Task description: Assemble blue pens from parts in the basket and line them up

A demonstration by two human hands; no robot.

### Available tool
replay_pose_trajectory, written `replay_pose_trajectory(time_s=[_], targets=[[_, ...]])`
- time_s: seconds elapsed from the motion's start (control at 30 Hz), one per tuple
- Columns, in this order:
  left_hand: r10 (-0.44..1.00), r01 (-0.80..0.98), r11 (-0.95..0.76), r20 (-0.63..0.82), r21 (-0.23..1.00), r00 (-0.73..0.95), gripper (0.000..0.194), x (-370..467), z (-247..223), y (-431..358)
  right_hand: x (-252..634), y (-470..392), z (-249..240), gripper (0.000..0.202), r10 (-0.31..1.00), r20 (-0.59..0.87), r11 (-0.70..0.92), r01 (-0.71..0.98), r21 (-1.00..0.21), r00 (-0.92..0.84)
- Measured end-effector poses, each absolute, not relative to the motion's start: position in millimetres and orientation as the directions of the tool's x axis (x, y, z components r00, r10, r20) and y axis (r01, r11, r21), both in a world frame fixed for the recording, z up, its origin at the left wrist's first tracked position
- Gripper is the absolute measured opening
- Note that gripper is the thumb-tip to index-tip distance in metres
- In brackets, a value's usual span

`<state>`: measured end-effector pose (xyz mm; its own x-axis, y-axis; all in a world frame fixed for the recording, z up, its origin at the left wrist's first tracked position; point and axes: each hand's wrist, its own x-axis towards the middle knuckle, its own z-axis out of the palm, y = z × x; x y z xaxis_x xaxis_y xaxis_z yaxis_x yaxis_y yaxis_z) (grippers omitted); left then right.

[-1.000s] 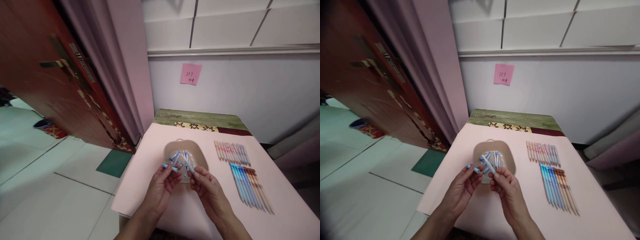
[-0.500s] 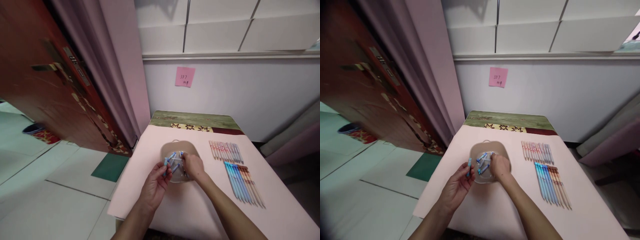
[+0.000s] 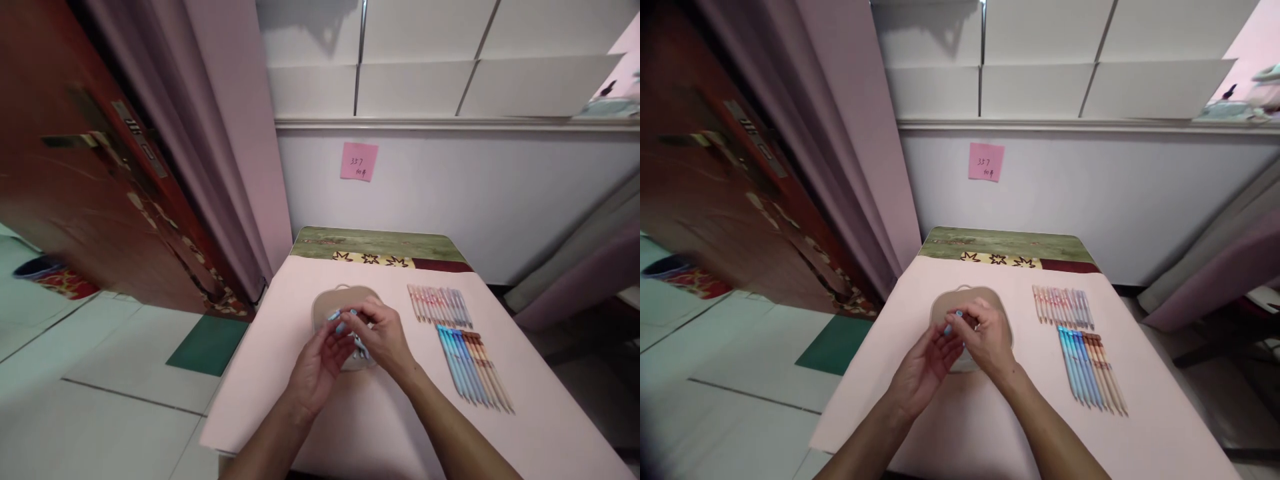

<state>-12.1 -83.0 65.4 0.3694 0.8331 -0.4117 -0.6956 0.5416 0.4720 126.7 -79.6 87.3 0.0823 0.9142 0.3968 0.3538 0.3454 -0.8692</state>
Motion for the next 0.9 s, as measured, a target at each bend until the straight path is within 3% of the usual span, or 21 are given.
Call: replay_pose_trajectory(time_s=[0.07,0.17,0.3,0.4,0.67,0.73,0.9], targets=[[0.822,-0.733,0.55,-0.417,0.401,0.388,0.029,-10,65,-80,125,-84,93,0.015,0.879,0.465,0.398,0.379,-0.836,0.104],[0.834,-0.776,0.524,-0.396,0.351,0.385,0.027,-8,67,-78,118,-89,94,0.011,0.87,0.494,0.444,0.431,-0.786,0.004],[0.844,-0.78,0.506,-0.4,0.368,0.358,0.026,-5,71,-79,111,-96,92,0.014,0.873,0.471,0.383,0.424,-0.821,0.123],[0.851,-0.79,0.479,-0.422,0.383,0.312,0.024,-3,74,-84,112,-97,89,0.014,0.904,0.419,0.348,0.426,-0.835,0.085],[0.81,-0.754,0.544,-0.467,0.368,0.355,0.018,5,69,-87,122,-89,73,0.02,0.951,0.217,0.116,0.399,-0.91,0.22],[0.802,-0.759,0.542,-0.491,0.36,0.34,0.019,6,63,-83,123,-82,62,0.022,0.948,0.195,0.104,0.334,-0.937,0.251],[0.786,-0.744,0.559,-0.519,0.366,0.335,0.018,2,49,-78,130,-70,39,0.034,0.971,-0.047,-0.015,-0.135,-0.991,0.235]])
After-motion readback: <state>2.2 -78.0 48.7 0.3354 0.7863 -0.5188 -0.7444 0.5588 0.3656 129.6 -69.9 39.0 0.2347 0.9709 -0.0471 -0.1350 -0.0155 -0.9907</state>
